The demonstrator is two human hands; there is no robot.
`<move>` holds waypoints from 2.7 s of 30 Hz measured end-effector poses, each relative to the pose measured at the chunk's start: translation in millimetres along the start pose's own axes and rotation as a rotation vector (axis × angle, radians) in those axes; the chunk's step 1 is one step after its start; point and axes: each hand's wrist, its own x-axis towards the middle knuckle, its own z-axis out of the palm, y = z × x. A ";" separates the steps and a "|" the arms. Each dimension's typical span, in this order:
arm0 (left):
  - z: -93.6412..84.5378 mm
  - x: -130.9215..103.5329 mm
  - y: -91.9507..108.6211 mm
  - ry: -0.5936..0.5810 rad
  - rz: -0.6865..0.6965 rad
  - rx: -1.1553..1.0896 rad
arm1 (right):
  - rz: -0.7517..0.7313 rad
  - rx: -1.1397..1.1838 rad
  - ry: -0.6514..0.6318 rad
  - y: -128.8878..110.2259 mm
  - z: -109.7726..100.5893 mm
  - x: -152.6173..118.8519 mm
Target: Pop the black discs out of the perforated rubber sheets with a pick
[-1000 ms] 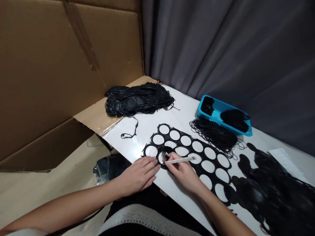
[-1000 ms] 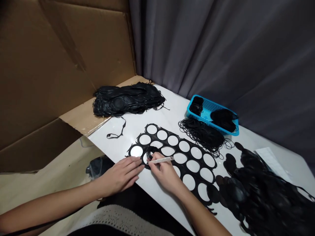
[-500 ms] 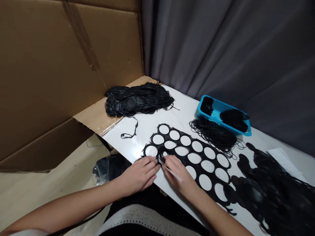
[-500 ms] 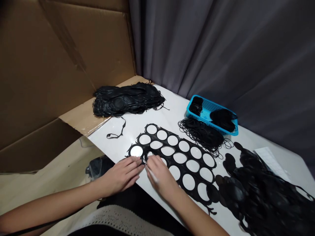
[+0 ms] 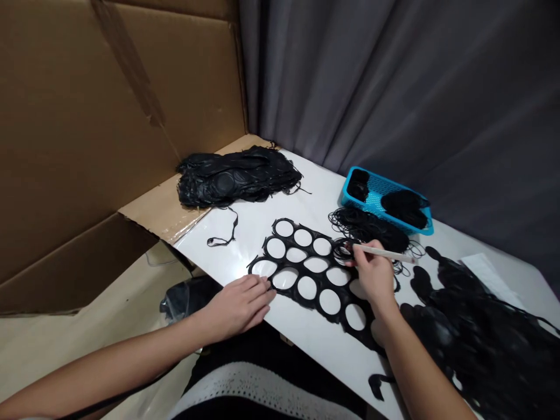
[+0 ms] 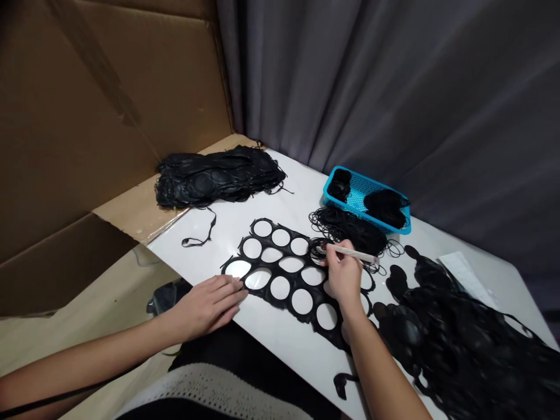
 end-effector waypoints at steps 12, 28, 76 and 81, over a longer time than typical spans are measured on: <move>18.0 37.6 26.5 -0.017 0.123 -0.114 | 0.017 0.193 -0.603 -15.4 5.9 -56.2; 28.2 35.8 22.1 -0.014 0.136 -0.054 | -0.037 0.037 -0.581 -18.2 8.8 -78.7; 43.3 61.5 48.4 -0.092 0.185 -0.105 | -0.013 0.030 -0.565 0.9 -25.9 -92.1; 41.7 63.2 46.9 -0.122 0.204 -0.074 | -0.131 -0.050 -0.547 3.5 -22.0 -99.5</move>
